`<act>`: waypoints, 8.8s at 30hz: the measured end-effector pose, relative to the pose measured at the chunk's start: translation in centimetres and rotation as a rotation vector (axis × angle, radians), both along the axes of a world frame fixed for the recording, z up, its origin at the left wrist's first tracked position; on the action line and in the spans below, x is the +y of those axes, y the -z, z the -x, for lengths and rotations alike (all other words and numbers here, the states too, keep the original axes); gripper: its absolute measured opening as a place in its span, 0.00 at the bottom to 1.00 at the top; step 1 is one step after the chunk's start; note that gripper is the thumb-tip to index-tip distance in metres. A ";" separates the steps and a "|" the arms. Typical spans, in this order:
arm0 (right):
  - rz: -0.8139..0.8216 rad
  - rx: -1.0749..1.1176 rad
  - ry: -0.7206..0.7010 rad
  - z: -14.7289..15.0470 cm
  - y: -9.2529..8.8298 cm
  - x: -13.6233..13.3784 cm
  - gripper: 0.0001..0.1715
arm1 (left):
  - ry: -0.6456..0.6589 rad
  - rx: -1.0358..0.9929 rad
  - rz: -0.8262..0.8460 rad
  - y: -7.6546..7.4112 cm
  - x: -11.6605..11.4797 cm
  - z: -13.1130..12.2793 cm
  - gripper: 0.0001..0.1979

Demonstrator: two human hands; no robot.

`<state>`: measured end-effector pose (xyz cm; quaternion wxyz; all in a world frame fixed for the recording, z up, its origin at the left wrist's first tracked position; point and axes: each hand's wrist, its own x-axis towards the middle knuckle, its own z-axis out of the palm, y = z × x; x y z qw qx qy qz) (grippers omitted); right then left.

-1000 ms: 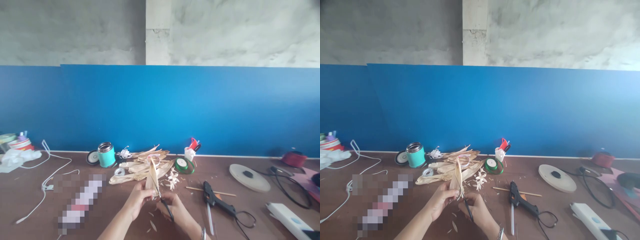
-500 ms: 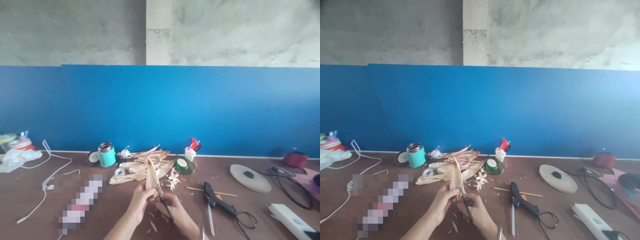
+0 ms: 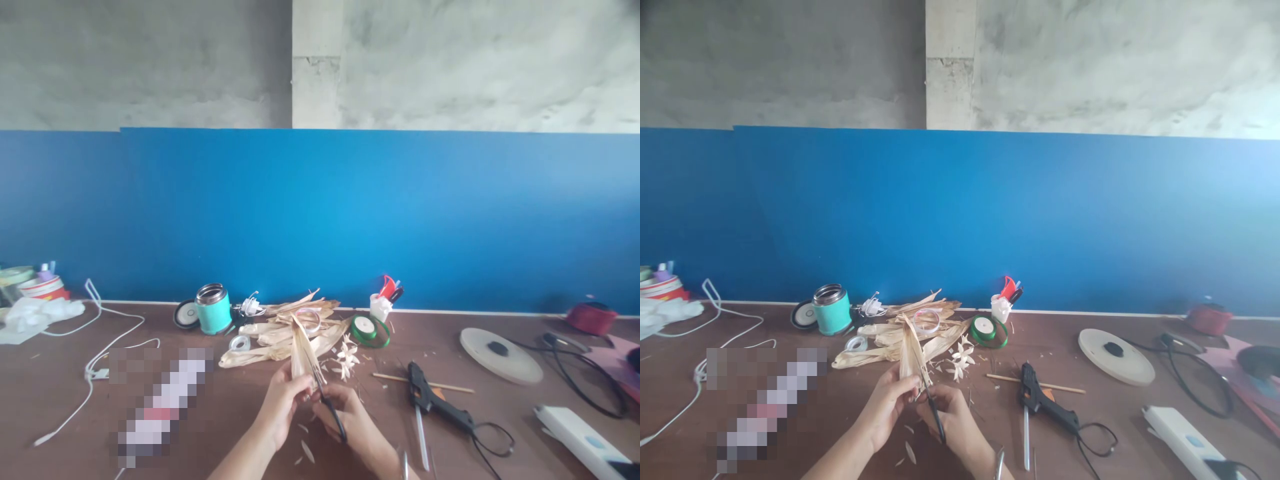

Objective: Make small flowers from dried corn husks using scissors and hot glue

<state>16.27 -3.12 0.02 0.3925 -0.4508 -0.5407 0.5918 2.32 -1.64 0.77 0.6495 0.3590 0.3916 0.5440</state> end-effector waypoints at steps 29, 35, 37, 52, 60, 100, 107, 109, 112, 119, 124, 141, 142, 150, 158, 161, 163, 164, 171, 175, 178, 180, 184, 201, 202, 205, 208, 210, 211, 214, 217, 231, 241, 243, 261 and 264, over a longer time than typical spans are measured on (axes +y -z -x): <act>0.021 -0.049 0.000 -0.5 0.7 0.3 0.28 | 0.112 -0.004 -0.017 -0.6 0.4 1.0 0.05; 0.018 -0.067 -0.003 -0.5 0.5 0.3 0.27 | 0.122 0.015 -0.013 -0.8 0.3 1.0 0.05; 0.006 -0.078 0.000 -0.5 0.5 0.3 0.26 | 0.122 0.011 -0.009 -0.8 0.3 1.0 0.05; -0.026 -0.083 -0.021 -0.8 0.1 0.4 0.13 | 0.095 0.088 0.024 -1.2 0.4 1.3 0.09; -0.031 -0.080 -0.016 -1.0 0.4 0.5 0.12 | 0.121 0.187 0.038 -1.1 0.5 2.0 0.11; -0.080 -0.090 -0.043 -0.7 0.5 0.4 0.13 | -0.042 0.029 0.110 -0.9 0.5 1.2 0.08; -0.144 -0.105 -0.059 -1.0 1.3 0.7 0.11 | -0.055 0.044 0.110 -0.8 0.6 1.3 0.10; -0.152 -0.113 -0.048 -1.1 1.8 0.9 0.10 | -0.062 0.049 0.112 -0.7 0.6 1.3 0.11; -0.169 -0.131 -0.033 -1.2 2.4 1.0 0.10 | -0.070 0.041 0.111 -0.5 0.7 1.3 0.11; -0.208 -0.190 -0.023 -1.2 2.1 0.9 0.09 | -0.073 0.017 0.113 -0.4 0.8 1.3 0.08; -0.210 -0.210 -0.032 -1.2 1.2 0.7 0.11 | -0.097 0.028 0.133 -0.3 0.8 1.3 0.08; -0.192 -0.219 -0.022 -1.1 0.7 0.5 0.11 | -0.100 0.083 0.154 0.2 0.9 1.3 0.12; -0.192 -0.217 -0.022 -1.0 0.7 0.5 0.11 | -0.099 0.079 0.158 0.2 0.9 1.3 0.13; -0.184 -0.220 -0.012 -1.0 1.0 0.6 0.10 | -0.028 0.081 0.072 0.0 1.1 1.6 0.13; -0.178 -0.227 -0.009 -1.1 1.0 0.7 0.09 | -0.028 0.103 0.028 0.0 1.1 1.7 0.14; -0.196 -0.219 -0.021 -1.1 1.0 0.6 0.07 | -0.023 0.116 0.040 0.0 1.0 1.5 0.13; -0.211 -0.205 -0.031 -1.1 1.0 0.6 0.08 | -0.019 0.111 0.050 -0.1 0.9 1.4 0.13; -0.218 -0.199 -0.034 -1.1 1.1 0.6 0.08 | -0.016 0.106 0.054 -0.2 0.9 1.3 0.13; -0.218 -0.197 -0.020 -1.1 1.1 0.5 0.14 | -0.022 0.045 0.034 -0.5 0.4 1.0 0.12; -0.196 -0.197 -0.005 -1.0 1.1 0.6 0.15 | -0.024 0.010 0.043 -0.6 0.4 0.8 0.10; -0.201 -0.184 -0.004 -0.9 1.1 0.5 0.14 | -0.015 0.010 0.044 -0.7 0.3 0.7 0.11; -0.200 -0.163 -0.019 -0.9 1.0 0.5 0.13 | -0.008 0.017 0.038 -0.7 0.3 0.6 0.11; -0.176 -0.135 -0.032 -0.9 0.9 0.4 0.15 | -0.012 0.007 0.036 -0.7 0.1 0.5 0.11; -0.175 -0.111 -0.001 -0.6 0.3 0.2 0.11 | 0.038 -0.005 0.091 -0.2 0.3 0.4 0.13; -0.173 -0.106 -0.002 -0.6 0.4 0.2 0.11 | 0.040 0.001 0.092 -0.1 0.4 0.4 0.12; -0.173 -0.077 -0.012 -0.6 0.4 0.2 0.10 | 0.043 0.012 0.093 0.0 0.4 0.4 0.11; -0.180 -0.039 -0.013 -0.5 0.0 0.0 0.11 | 0.043 0.002 0.093 0.0 0.2 0.3 0.12; -0.191 -0.021 -0.015 -0.4 -0.2 -0.1 0.11 | 0.037 -0.004 0.090 -0.2 0.0 0.3 0.12; -0.194 -0.015 -0.015 -0.4 -0.3 -0.2 0.12 | 0.033 -0.007 0.089 -0.3 -0.1 0.3 0.12; -0.197 -0.009 -0.007 -0.3 -0.3 -0.2 0.12 | 0.033 -0.024 0.088 -0.4 -0.2 0.2 0.11; -0.183 0.005 -0.009 -0.2 -0.1 -0.1 0.13 | 0.042 -0.047 0.090 -0.2 -0.2 0.2 0.11; -0.227 -0.003 -0.012 -0.3 0.4 0.0 0.11 | 0.002 -0.065 0.153 0.5 0.1 0.2 0.12; -0.216 0.012 0.017 -0.1 -0.1 -0.2 0.08 | -0.010 -0.057 0.209 0.1 -0.3 0.0 0.09; -0.216 0.002 0.018 -0.1 -0.2 -0.3 0.08 | -0.006 -0.066 0.204 0.1 -0.3 -0.1 0.09; 0.027 -0.111 -0.019 -0.4 0.5 0.1 0.14 | -0.240 -0.044 0.018 -0.7 1.4 2.1 0.14; 0.037 -0.144 -0.042 -0.5 0.6 0.2 0.16 | -0.227 0.015 0.031 -0.9 1.4 2.2 0.15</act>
